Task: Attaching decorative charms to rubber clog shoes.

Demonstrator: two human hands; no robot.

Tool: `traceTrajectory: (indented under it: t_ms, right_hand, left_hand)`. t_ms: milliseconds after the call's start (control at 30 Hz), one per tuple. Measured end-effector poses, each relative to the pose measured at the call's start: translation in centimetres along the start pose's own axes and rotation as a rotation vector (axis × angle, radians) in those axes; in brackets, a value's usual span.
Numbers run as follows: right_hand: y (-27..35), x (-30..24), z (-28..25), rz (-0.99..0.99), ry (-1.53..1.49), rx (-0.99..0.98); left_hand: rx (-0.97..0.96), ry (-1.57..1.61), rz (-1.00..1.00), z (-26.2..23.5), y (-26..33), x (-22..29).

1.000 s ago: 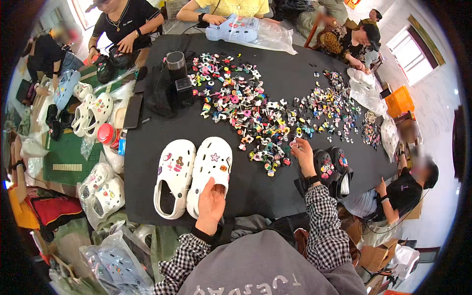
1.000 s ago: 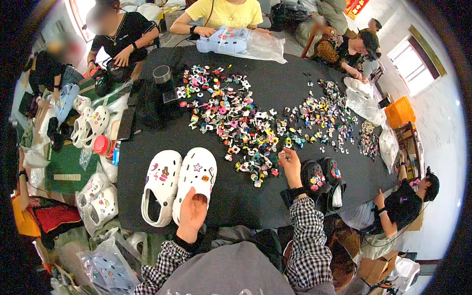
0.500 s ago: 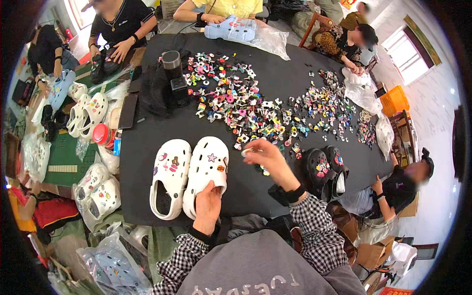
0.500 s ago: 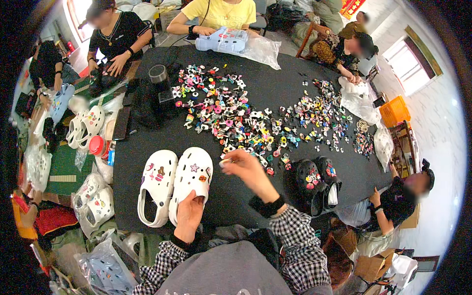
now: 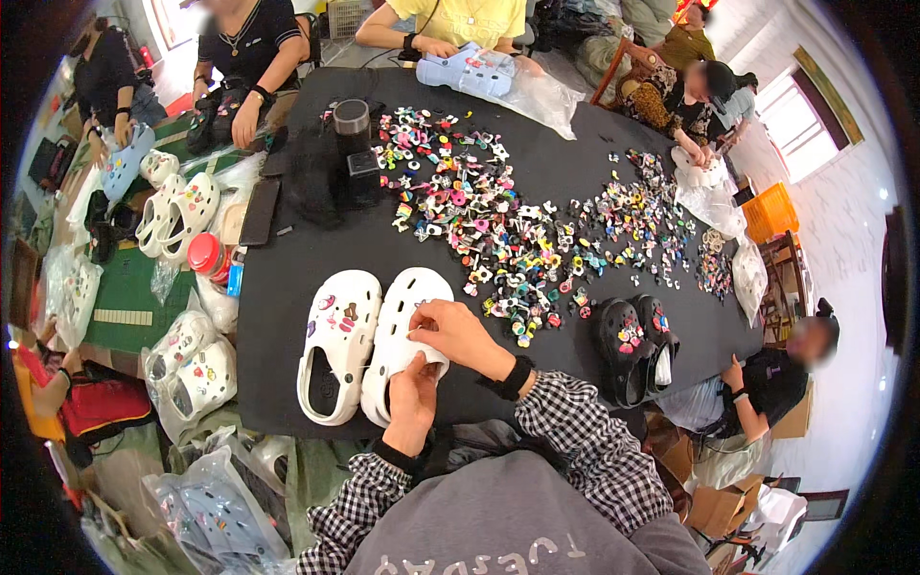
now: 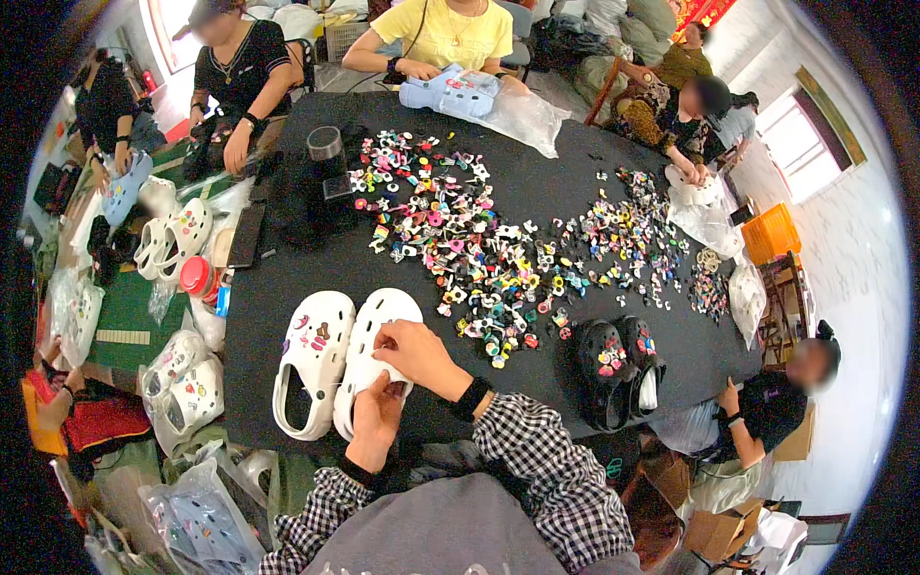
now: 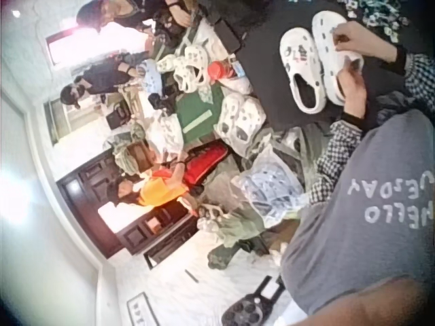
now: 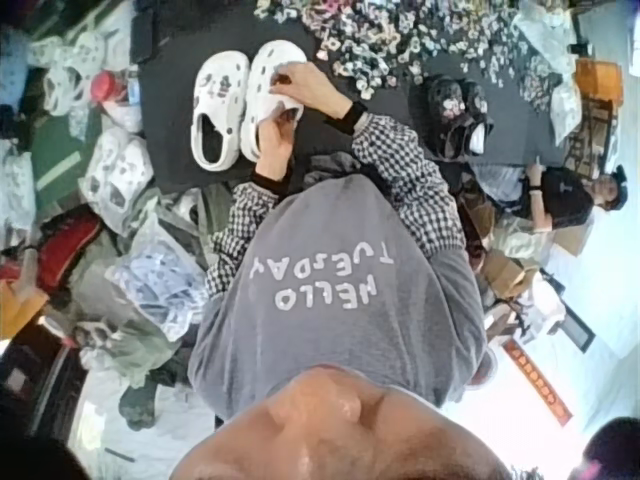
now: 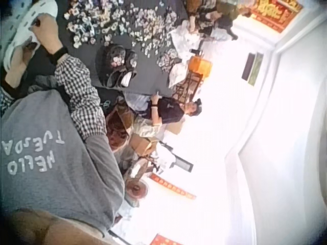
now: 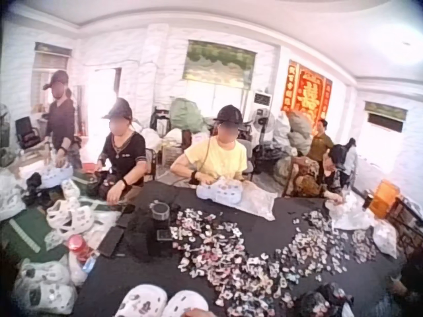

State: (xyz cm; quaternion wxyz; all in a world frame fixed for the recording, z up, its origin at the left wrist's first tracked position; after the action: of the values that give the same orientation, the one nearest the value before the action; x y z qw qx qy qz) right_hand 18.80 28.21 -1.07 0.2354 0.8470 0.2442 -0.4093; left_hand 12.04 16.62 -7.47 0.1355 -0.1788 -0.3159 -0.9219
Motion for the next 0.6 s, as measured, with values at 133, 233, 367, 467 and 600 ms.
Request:
traceTrajectory:
  t_ms: [133, 233, 367, 467, 600]
  right_hand:
    - [-0.8, -0.7, 0.1, 0.033, 0.233, -0.024]
    - [-1.4, -1.3, -0.1, 0.012, 0.401, -0.093]
    - [-1.2, -2.0, -0.6, -0.063, 0.452, -0.163]
    - [-1.1, -1.9, -0.5, -0.139, 0.446, -0.149]
    - [-0.8, -1.9, -0.1, -0.205, 0.396, -0.098]
  left_hand:
    - [0.009, 0.010, 0.003, -0.3, 0.0, -0.2]
    - [-0.027, -0.010, 0.029, -0.3, 0.3, -0.3]
    - [-0.045, 0.011, 0.061, -0.2, 0.3, -0.7]
    - [-0.173, 0.008, 0.090, 0.0, 0.6, -0.7]
    - [-0.145, 0.021, 0.076, -0.4, 0.3, -0.8]
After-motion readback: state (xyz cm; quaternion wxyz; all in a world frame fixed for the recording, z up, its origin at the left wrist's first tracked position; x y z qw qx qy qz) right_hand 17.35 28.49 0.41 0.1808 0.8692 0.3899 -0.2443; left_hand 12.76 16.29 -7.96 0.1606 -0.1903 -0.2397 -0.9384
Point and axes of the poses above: each hand's wrist, its own y-axis away from the middle knuckle, its own z-axis out of the palm, x = y × z, the point moved 1 cm from there along -y, towards the middle knuckle, and after that the axes turned 9 degrees about z, right-handed, at the moved point
